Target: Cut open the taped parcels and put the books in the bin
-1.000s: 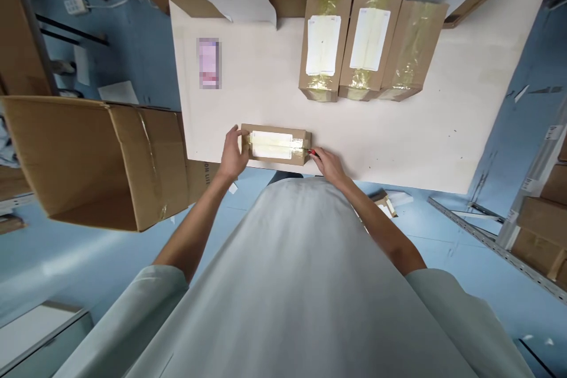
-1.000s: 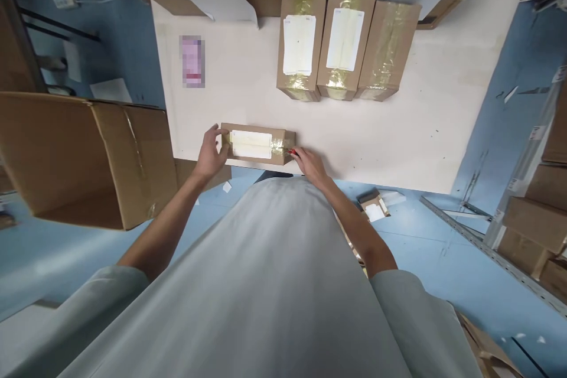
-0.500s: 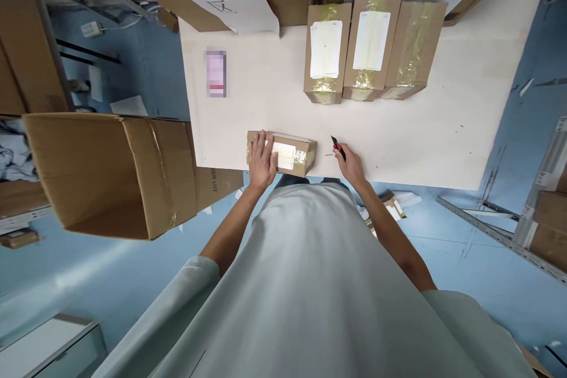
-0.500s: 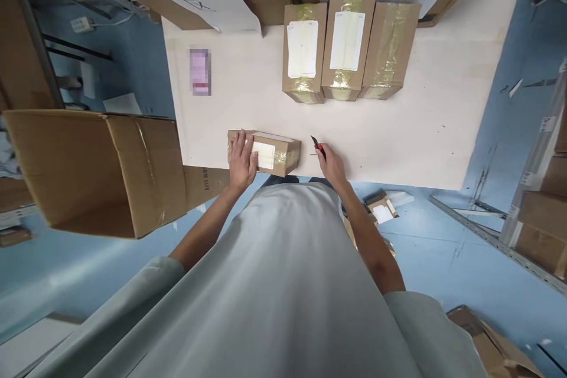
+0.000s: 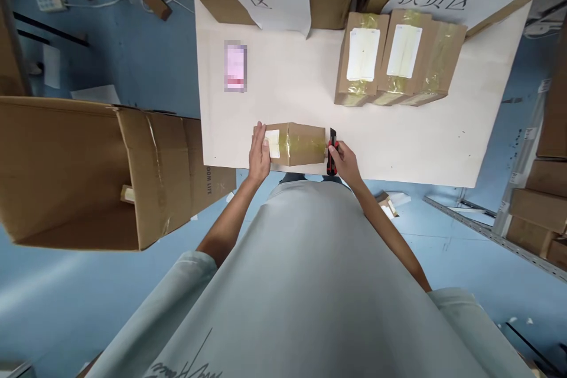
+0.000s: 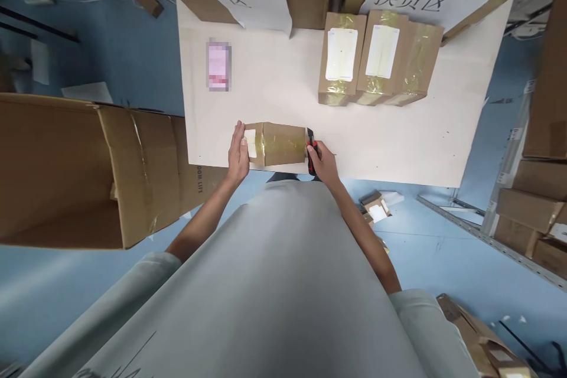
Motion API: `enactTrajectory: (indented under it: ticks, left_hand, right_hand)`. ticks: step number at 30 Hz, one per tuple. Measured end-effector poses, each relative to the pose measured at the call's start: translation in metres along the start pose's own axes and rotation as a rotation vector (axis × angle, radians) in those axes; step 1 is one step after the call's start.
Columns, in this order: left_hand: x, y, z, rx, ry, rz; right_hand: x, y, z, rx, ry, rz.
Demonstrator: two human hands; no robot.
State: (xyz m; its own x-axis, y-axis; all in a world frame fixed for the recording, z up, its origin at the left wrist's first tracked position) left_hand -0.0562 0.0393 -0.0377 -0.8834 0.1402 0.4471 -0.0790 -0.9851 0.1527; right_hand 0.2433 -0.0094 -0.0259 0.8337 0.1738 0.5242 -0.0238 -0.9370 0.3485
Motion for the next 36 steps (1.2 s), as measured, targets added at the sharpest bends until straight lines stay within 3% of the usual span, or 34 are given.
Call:
enactTrajectory:
  ticks: [5,11,13,17,22,25,29,32,36]
  left_hand:
    - [0.006,0.0,-0.01,0.033,0.124,-0.055]
    - [-0.02,0.001,-0.027,0.038,0.261,-0.245]
    - [-0.02,-0.002,-0.025,0.027,0.292,-0.281]
    - [0.005,-0.025,0.002,-0.007,0.338,-0.223]
    - [0.022,-0.062,0.05,-0.084,0.354,-0.402]
    - [0.021,-0.078,0.055,-0.082,0.369,-0.48]
    - [0.018,-0.085,0.05,-0.081,0.39,-0.536]
    - [0.018,-0.085,0.047,-0.066,0.401,-0.555]
    - [0.019,-0.083,0.047,-0.051,0.409,-0.562]
  right_hand:
    - [0.007,0.012,-0.047,-0.069,0.021,0.153]
    - [0.021,0.028,-0.089,-0.115,0.322,0.23]
    - [0.02,0.032,-0.096,-0.122,0.424,0.236]
    - [0.014,0.039,-0.101,-0.15,0.506,0.264]
    - [0.014,0.058,-0.119,-0.226,0.597,0.332]
    - [-0.003,0.068,-0.136,-0.271,0.541,0.201]
    - [-0.042,0.064,-0.159,-0.208,0.458,0.015]
    - [-0.064,0.053,-0.164,-0.195,0.517,-0.039]
    - [-0.075,0.046,-0.163,-0.22,0.612,-0.028]
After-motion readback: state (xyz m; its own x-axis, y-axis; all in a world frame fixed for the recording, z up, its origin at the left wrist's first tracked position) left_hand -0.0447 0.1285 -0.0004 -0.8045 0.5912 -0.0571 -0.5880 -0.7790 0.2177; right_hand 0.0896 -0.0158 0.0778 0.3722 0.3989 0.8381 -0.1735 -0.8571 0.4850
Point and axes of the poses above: each hand's wrist, its own y-axis away from the middle knuckle, its own x-axis out of the back of the hand, z = x × y, the point moved 6 cm from there along -y, towards the middle knuckle, and after that the axes turned 8 degrees about y, right-handed, at the moved point
